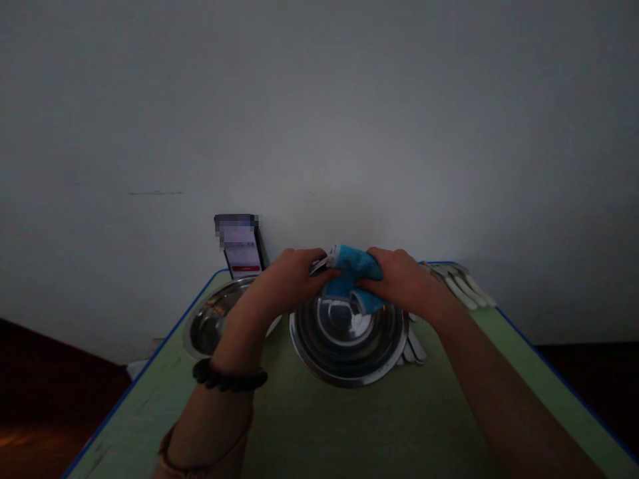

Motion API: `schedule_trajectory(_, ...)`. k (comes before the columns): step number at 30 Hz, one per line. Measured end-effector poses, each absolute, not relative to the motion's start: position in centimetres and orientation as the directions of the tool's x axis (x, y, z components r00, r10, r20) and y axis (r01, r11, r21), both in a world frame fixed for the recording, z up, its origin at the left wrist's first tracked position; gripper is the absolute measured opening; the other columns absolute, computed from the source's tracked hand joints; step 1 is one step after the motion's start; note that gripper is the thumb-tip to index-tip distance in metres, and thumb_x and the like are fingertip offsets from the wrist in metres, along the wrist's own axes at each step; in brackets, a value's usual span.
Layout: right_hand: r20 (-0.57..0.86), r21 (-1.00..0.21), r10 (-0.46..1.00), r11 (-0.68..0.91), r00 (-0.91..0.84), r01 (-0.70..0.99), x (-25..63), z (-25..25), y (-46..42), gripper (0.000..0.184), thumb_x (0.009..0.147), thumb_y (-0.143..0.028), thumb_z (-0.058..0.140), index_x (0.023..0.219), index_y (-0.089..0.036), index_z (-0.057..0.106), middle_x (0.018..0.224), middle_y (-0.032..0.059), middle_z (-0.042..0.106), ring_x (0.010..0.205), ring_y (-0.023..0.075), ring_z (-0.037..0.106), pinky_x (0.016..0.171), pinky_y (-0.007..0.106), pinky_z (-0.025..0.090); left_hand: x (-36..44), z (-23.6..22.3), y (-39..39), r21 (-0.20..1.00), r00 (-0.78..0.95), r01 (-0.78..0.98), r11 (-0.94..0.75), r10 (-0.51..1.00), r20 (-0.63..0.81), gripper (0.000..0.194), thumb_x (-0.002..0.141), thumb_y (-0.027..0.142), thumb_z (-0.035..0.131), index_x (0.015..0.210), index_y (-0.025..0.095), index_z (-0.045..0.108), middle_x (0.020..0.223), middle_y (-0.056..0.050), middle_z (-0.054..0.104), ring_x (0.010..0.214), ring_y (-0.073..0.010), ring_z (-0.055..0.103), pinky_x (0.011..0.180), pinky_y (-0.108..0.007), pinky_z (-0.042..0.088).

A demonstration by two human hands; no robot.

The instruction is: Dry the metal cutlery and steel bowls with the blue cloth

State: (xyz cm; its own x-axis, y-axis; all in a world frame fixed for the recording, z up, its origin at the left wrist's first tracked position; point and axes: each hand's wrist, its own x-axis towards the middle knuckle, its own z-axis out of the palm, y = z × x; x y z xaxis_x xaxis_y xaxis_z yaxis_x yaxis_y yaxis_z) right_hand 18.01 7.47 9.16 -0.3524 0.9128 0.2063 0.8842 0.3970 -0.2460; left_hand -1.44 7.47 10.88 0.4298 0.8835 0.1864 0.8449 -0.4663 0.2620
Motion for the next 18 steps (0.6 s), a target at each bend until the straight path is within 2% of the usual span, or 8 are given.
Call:
schedule_trajectory(6,0.194,-0.212,0.921,0.375,-0.337,0.903,17.74,9.05,7.19,0.034,0.071,-0.038,0.060,0.096,-0.017,0.048,0.084,0.0081,0.064,0.077,0.0229,0.060,0.055,0.028,0.034,-1.19,10.92,7.52,0.214,0.461,0.837,-0.503,0.860,0.219,0.033,0.083,0.041,0.043,0.077,0.014,0.061,0.064,-0.004,0.062,0.056,-0.0139,0.053,0.052,-0.024,0.033)
schedule_trajectory(12,0.195,-0.192,0.923,0.369,-0.333,0.910,17.87,9.39,7.19,0.022,0.076,-0.036,0.054,0.089,-0.018,0.053,0.081,0.0069,0.064,0.075,0.0212,0.060,0.056,0.028,0.033,-1.37,10.89,7.83,0.278,0.444,0.833,-0.479,0.877,0.181,0.028,0.078,0.041,0.053,0.084,0.015,0.063,0.068,-0.003,0.064,0.058,-0.0142,0.055,0.053,-0.024,0.035)
schedule_trajectory(18,0.170,-0.199,0.931,0.352,-0.322,0.915,17.80,9.56,7.06,0.026,0.076,-0.042,0.052,0.087,-0.020,0.056,0.082,0.0072,0.066,0.073,0.0217,0.060,0.055,0.029,0.033,-1.38,10.92,7.76,0.259,0.475,0.823,-0.505,0.863,0.172,0.024,0.078,0.036,0.053,0.081,0.015,0.063,0.066,-0.002,0.064,0.058,-0.0133,0.055,0.053,-0.023,0.035)
